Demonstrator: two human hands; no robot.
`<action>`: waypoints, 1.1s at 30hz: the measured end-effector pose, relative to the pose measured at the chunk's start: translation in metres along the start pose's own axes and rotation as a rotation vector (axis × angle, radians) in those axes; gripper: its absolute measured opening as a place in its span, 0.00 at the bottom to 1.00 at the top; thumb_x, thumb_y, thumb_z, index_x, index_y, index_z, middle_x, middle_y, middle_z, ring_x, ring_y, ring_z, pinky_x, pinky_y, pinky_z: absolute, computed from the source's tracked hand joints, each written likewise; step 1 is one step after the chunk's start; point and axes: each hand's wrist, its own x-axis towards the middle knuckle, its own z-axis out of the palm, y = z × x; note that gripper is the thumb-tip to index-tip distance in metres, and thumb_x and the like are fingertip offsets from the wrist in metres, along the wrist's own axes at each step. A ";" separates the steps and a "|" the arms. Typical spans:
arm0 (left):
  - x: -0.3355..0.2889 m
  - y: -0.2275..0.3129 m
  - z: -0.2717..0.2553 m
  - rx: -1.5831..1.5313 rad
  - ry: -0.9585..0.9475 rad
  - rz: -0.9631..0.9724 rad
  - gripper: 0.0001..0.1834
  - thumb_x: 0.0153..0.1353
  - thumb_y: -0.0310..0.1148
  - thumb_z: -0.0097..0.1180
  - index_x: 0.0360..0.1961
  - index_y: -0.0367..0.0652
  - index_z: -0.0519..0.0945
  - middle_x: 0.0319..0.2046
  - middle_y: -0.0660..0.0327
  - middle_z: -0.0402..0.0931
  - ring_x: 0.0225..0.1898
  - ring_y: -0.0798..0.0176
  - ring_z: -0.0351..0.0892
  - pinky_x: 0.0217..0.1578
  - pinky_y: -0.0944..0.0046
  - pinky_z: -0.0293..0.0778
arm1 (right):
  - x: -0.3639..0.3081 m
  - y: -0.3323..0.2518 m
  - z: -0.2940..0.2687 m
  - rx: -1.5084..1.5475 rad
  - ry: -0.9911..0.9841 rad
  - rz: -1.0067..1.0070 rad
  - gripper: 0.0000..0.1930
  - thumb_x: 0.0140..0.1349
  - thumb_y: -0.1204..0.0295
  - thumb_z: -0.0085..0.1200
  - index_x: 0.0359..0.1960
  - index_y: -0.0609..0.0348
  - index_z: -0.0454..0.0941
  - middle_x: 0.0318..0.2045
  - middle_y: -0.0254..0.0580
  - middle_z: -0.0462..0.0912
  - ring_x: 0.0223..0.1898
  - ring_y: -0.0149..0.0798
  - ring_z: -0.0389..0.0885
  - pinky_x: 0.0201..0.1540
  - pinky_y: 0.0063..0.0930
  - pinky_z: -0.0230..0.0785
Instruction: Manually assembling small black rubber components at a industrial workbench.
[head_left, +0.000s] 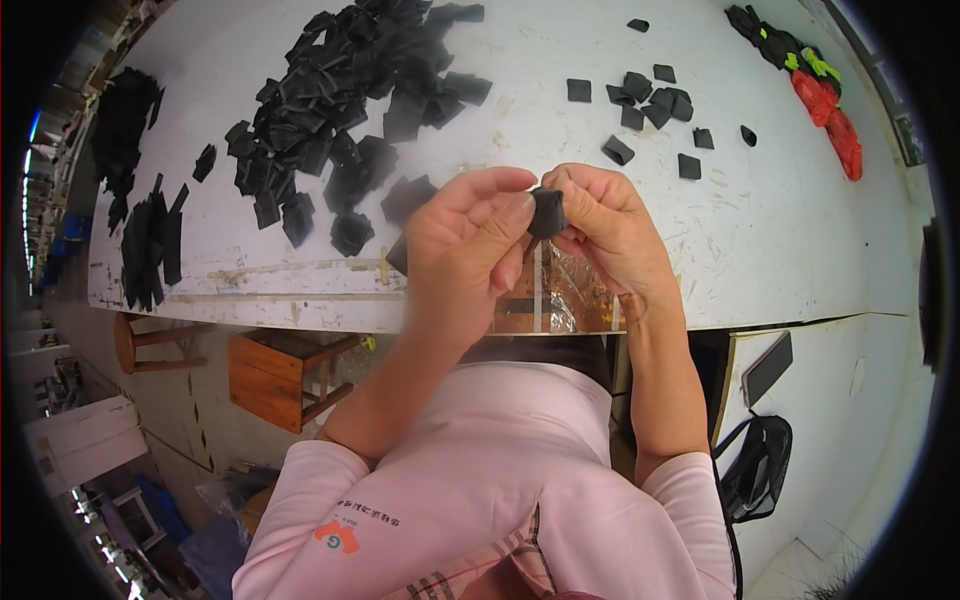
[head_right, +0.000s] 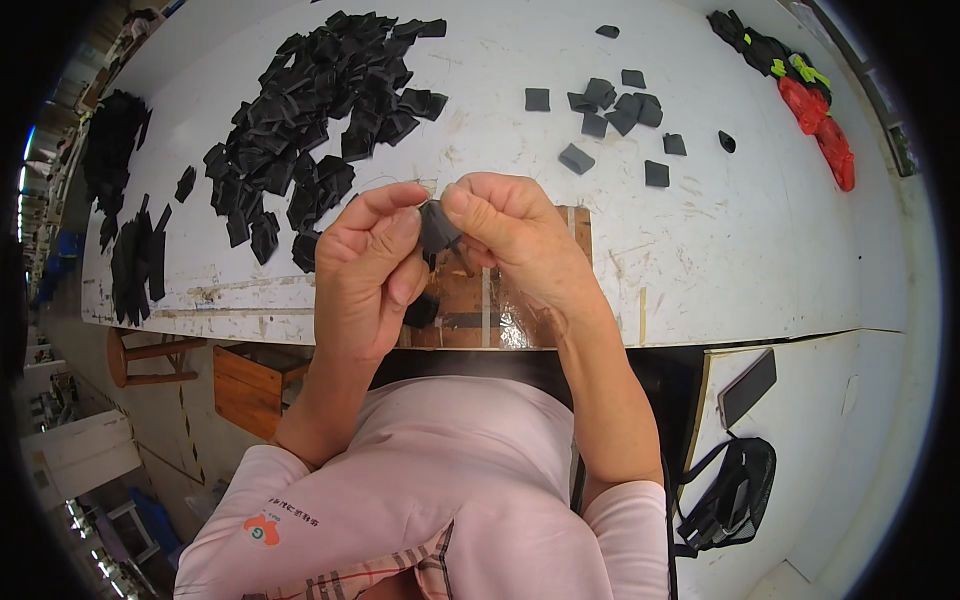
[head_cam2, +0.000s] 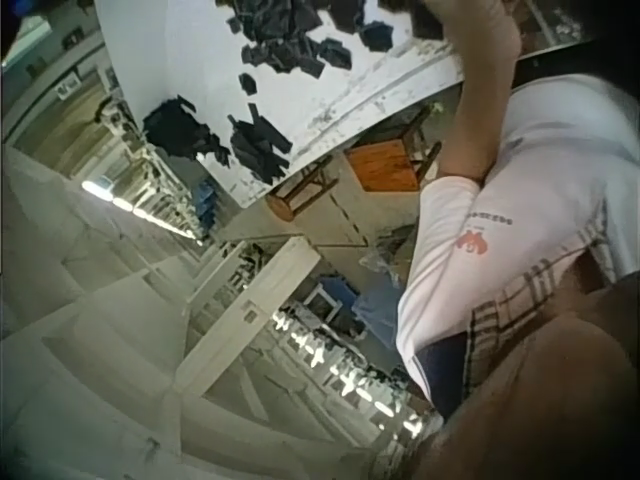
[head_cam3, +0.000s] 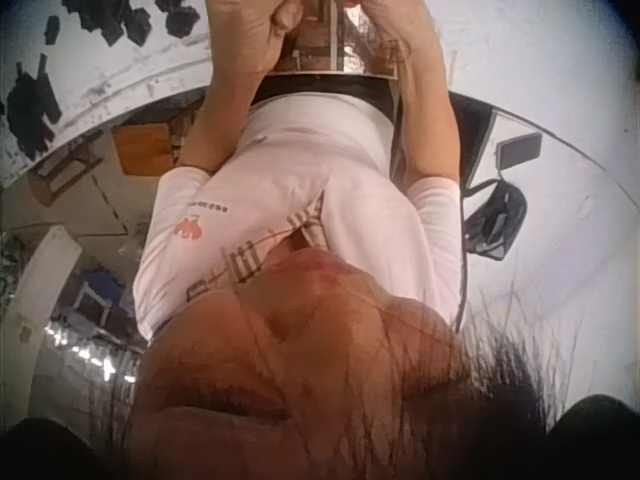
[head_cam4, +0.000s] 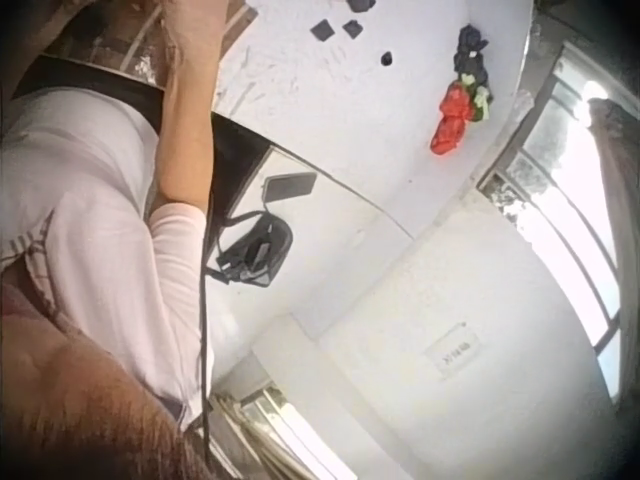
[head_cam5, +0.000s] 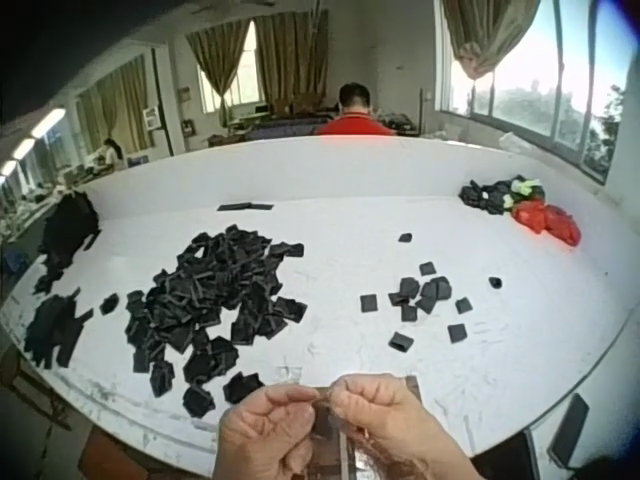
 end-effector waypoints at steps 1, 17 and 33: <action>-0.002 0.000 0.003 0.003 -0.002 0.002 0.10 0.57 0.26 0.49 0.41 0.35 0.71 0.28 0.61 0.72 0.13 0.78 0.62 0.13 0.81 0.56 | 0.000 -0.002 0.001 -0.062 -0.001 0.004 0.14 0.58 0.63 0.49 0.22 0.61 0.71 0.16 0.27 0.66 0.16 0.20 0.59 0.18 0.13 0.52; 0.016 0.012 -0.003 0.769 -0.166 0.682 0.05 0.52 0.20 0.50 0.31 0.35 0.76 0.27 0.59 0.73 0.26 0.68 0.73 0.28 0.73 0.68 | -0.027 -0.018 0.033 -1.063 0.277 -0.620 0.09 0.43 0.75 0.60 0.27 0.63 0.74 0.21 0.40 0.72 0.19 0.36 0.70 0.20 0.25 0.61; 0.012 0.011 0.003 0.730 -0.136 0.649 0.06 0.48 0.21 0.54 0.30 0.37 0.78 0.26 0.60 0.74 0.26 0.68 0.72 0.27 0.73 0.67 | -0.025 -0.006 0.027 -1.067 0.309 -0.623 0.07 0.45 0.78 0.57 0.28 0.61 0.76 0.21 0.40 0.74 0.20 0.38 0.73 0.22 0.25 0.64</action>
